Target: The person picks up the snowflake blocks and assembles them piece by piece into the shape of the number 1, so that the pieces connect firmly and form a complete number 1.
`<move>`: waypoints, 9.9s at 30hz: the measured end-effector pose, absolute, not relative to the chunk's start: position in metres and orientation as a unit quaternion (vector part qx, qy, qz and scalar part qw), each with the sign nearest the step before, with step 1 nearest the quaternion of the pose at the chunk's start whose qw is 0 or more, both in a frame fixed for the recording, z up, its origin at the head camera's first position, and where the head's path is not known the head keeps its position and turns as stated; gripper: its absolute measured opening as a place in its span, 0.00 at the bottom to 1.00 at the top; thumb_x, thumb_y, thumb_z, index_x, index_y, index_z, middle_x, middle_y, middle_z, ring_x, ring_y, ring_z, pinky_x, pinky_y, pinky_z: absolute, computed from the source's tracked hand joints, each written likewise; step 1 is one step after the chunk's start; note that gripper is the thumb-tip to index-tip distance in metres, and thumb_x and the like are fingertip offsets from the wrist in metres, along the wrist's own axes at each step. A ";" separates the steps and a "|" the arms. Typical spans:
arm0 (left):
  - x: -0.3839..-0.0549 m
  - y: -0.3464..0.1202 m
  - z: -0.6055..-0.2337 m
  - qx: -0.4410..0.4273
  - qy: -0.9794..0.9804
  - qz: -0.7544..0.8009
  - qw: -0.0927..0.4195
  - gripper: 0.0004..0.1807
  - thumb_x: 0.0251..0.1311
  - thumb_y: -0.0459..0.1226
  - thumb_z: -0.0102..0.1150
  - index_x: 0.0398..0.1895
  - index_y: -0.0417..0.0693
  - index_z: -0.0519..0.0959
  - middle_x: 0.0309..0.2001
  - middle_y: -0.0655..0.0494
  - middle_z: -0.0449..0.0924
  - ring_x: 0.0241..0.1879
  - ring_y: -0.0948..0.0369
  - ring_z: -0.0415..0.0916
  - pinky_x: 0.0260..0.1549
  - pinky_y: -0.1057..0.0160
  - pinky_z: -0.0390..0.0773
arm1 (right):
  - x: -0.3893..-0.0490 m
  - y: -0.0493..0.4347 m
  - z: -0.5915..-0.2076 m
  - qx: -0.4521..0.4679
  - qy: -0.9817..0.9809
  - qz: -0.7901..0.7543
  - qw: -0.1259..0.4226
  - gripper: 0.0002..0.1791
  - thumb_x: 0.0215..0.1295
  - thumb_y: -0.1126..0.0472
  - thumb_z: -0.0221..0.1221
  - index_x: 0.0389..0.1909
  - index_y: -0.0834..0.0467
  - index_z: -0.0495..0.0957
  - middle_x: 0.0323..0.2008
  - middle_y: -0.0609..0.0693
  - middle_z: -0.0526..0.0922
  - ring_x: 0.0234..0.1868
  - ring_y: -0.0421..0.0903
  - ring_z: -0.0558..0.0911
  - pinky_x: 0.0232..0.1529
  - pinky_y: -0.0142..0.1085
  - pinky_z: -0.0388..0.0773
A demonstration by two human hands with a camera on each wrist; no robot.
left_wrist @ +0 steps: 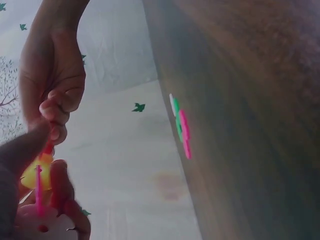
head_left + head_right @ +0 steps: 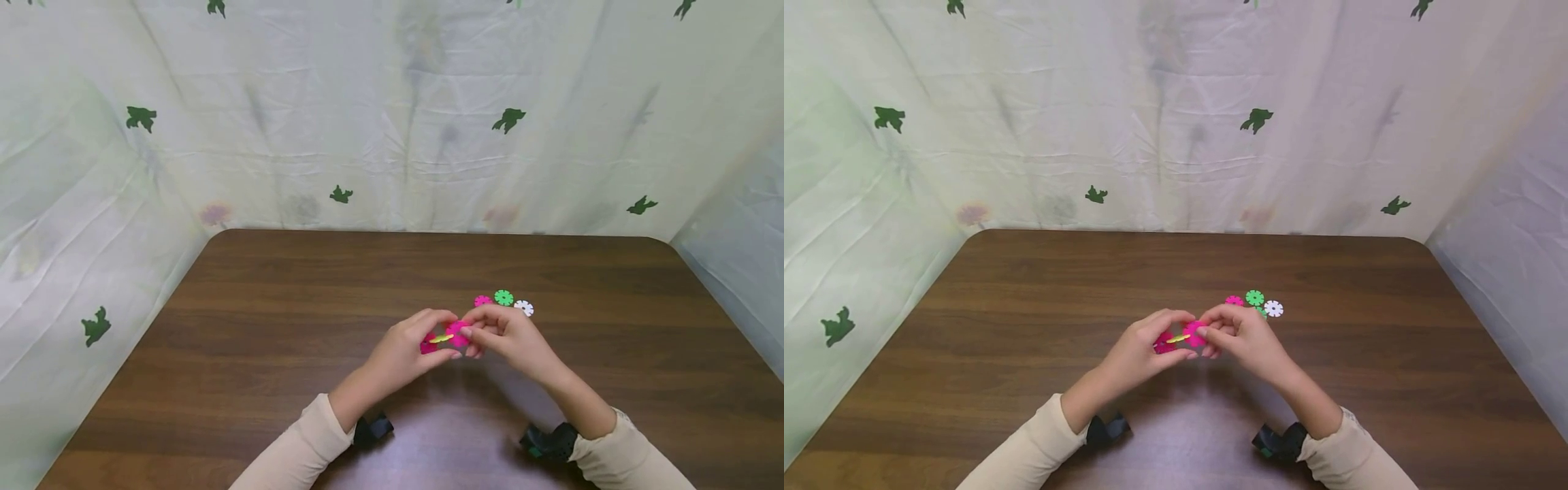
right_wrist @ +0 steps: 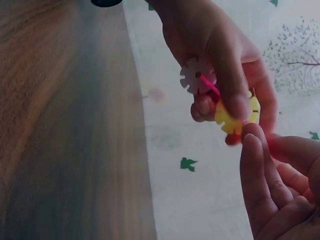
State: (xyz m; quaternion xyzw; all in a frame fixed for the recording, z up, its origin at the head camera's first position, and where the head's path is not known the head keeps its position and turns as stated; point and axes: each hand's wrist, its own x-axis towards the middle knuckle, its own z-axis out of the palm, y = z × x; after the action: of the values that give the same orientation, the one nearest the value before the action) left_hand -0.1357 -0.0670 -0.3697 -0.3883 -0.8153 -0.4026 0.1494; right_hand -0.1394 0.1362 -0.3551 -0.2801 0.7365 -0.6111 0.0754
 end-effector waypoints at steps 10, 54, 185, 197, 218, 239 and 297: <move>-0.144 -0.077 -0.367 -0.349 -0.816 -0.401 0.226 0.20 0.44 0.35 0.69 0.42 0.41 0.75 0.37 0.55 0.78 0.32 0.64 0.74 0.30 0.76 0.70 | -0.168 0.163 -0.373 -0.256 0.871 -0.410 -0.086 0.15 0.52 0.65 0.63 0.42 0.60 0.77 0.38 0.49 0.80 0.34 0.41 0.78 0.33 0.37 0.75; -0.137 -0.073 -0.366 -0.347 -0.858 -0.346 0.152 0.20 0.50 0.45 0.64 0.45 0.49 0.75 0.40 0.61 0.78 0.34 0.67 0.75 0.32 0.68 0.74 | -0.144 0.147 -0.350 -0.336 0.798 -0.499 -0.031 0.09 0.50 0.72 0.62 0.32 0.59 0.77 0.27 0.48 0.77 0.28 0.44 0.77 0.28 0.35 0.76; -0.139 -0.075 -0.360 -0.395 -0.848 -0.321 0.148 0.18 0.51 0.43 0.64 0.45 0.47 0.78 0.41 0.60 0.79 0.34 0.68 0.74 0.32 0.68 0.71 | -0.137 0.142 -0.357 -0.314 0.767 -0.559 -0.001 0.07 0.55 0.72 0.58 0.36 0.61 0.78 0.28 0.53 0.80 0.26 0.47 0.80 0.31 0.37 0.77; -0.136 -0.069 -0.366 -0.401 -0.827 -0.300 0.254 0.21 0.43 0.43 0.70 0.42 0.48 0.78 0.35 0.62 0.79 0.27 0.69 0.71 0.24 0.73 0.63 | -0.137 0.132 -0.362 -0.277 0.746 -0.604 0.039 0.09 0.57 0.70 0.58 0.39 0.68 0.76 0.29 0.54 0.81 0.27 0.48 0.81 0.29 0.40 0.78; -0.144 -0.078 -0.365 -0.360 -0.843 -0.294 0.269 0.19 0.43 0.41 0.70 0.40 0.46 0.78 0.35 0.60 0.80 0.27 0.69 0.74 0.22 0.71 0.68 | -0.203 0.238 -0.414 -0.154 0.913 -0.378 0.012 0.26 0.57 0.61 0.60 0.56 0.64 0.68 0.53 0.61 0.72 0.51 0.59 0.71 0.47 0.51 0.68; -0.143 -0.078 -0.363 -0.365 -0.846 -0.292 0.257 0.17 0.44 0.40 0.69 0.40 0.48 0.78 0.35 0.62 0.79 0.27 0.70 0.74 0.23 0.71 0.69 | -0.189 0.216 -0.382 -0.169 0.873 -0.453 0.071 0.15 0.57 0.65 0.59 0.45 0.64 0.71 0.30 0.56 0.77 0.24 0.50 0.78 0.29 0.40 0.75; -0.135 -0.067 -0.368 -0.407 -0.836 -0.283 0.234 0.18 0.47 0.41 0.67 0.42 0.47 0.78 0.38 0.61 0.79 0.28 0.68 0.72 0.23 0.73 0.64 | -0.136 0.133 -0.363 -0.226 0.746 -0.619 0.091 0.11 0.57 0.66 0.59 0.36 0.71 0.74 0.26 0.57 0.79 0.25 0.50 0.80 0.32 0.42 0.77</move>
State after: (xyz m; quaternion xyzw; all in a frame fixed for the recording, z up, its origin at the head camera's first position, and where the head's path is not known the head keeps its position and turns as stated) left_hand -0.1352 -0.0670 -0.3675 -0.4072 -0.8363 -0.2826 0.2344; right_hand -0.1363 0.1330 -0.3626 -0.2262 0.7465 -0.6191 0.0911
